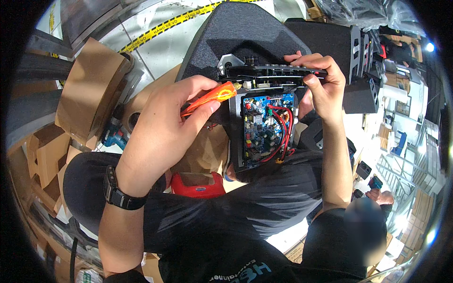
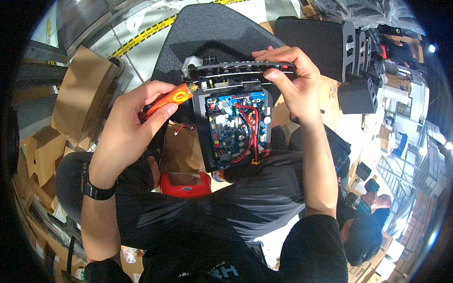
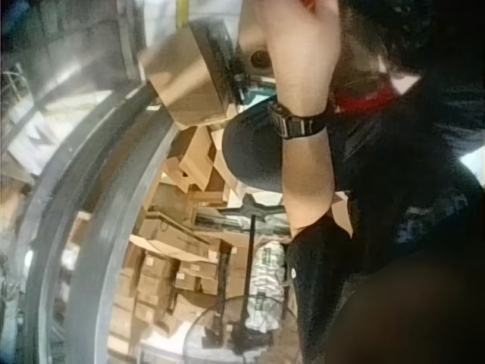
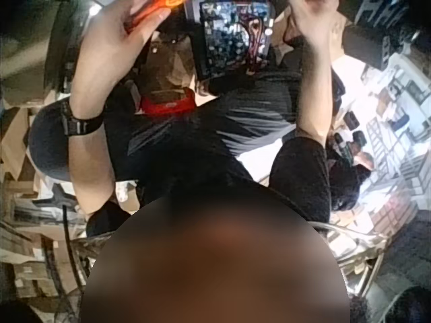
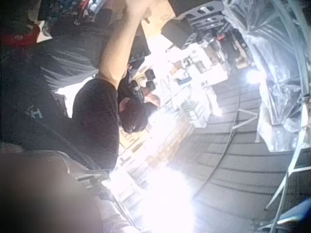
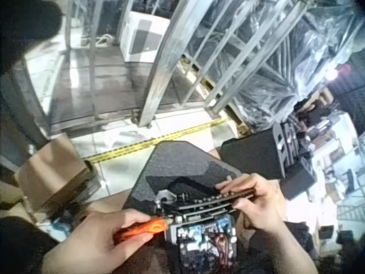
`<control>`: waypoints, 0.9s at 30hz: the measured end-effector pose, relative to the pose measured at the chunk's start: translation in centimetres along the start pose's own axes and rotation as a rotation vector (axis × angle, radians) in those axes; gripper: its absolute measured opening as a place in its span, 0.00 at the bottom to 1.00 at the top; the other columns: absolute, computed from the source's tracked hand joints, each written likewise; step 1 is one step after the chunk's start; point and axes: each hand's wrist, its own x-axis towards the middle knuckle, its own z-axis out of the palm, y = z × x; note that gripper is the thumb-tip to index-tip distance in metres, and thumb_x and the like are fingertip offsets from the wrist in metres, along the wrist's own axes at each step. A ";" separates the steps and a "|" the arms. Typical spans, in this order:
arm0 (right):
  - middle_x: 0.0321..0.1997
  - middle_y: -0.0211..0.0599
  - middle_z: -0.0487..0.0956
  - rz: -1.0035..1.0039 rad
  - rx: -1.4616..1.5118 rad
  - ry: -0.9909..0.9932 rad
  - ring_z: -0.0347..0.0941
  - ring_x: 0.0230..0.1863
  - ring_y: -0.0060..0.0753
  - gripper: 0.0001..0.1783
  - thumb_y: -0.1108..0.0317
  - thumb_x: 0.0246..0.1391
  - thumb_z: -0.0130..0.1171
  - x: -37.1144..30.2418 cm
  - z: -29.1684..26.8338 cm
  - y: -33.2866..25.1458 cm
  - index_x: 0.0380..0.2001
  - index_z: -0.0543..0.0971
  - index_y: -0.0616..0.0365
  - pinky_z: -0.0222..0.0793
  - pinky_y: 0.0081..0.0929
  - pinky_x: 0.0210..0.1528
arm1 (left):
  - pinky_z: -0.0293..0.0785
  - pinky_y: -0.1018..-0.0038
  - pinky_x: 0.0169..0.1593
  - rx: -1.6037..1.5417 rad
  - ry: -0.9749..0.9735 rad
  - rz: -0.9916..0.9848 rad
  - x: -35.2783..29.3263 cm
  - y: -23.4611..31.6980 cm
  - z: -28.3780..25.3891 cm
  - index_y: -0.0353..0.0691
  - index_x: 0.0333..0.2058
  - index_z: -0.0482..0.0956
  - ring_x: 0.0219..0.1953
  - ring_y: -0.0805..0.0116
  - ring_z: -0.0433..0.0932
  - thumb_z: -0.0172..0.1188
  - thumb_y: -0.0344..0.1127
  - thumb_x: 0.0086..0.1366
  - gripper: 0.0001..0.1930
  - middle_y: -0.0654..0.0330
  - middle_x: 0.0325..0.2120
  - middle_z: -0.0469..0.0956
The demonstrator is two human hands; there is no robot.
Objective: The person unpacks a circuit board from a plastic bag and places it into a black foam-lined case. They then connect wires to the board and use a small orange tool to adjust components on the circuit board.
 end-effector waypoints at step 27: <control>0.49 0.53 0.82 -0.030 -0.044 -0.028 0.79 0.59 0.61 0.18 0.61 0.63 0.67 -0.3 0.0 0.1 0.45 0.73 0.61 0.55 0.64 0.74 | 0.77 0.67 0.44 -0.073 0.055 0.132 0.3 -0.6 0.4 0.33 0.49 0.80 0.37 0.54 0.85 0.62 0.33 0.71 0.12 0.47 0.37 0.85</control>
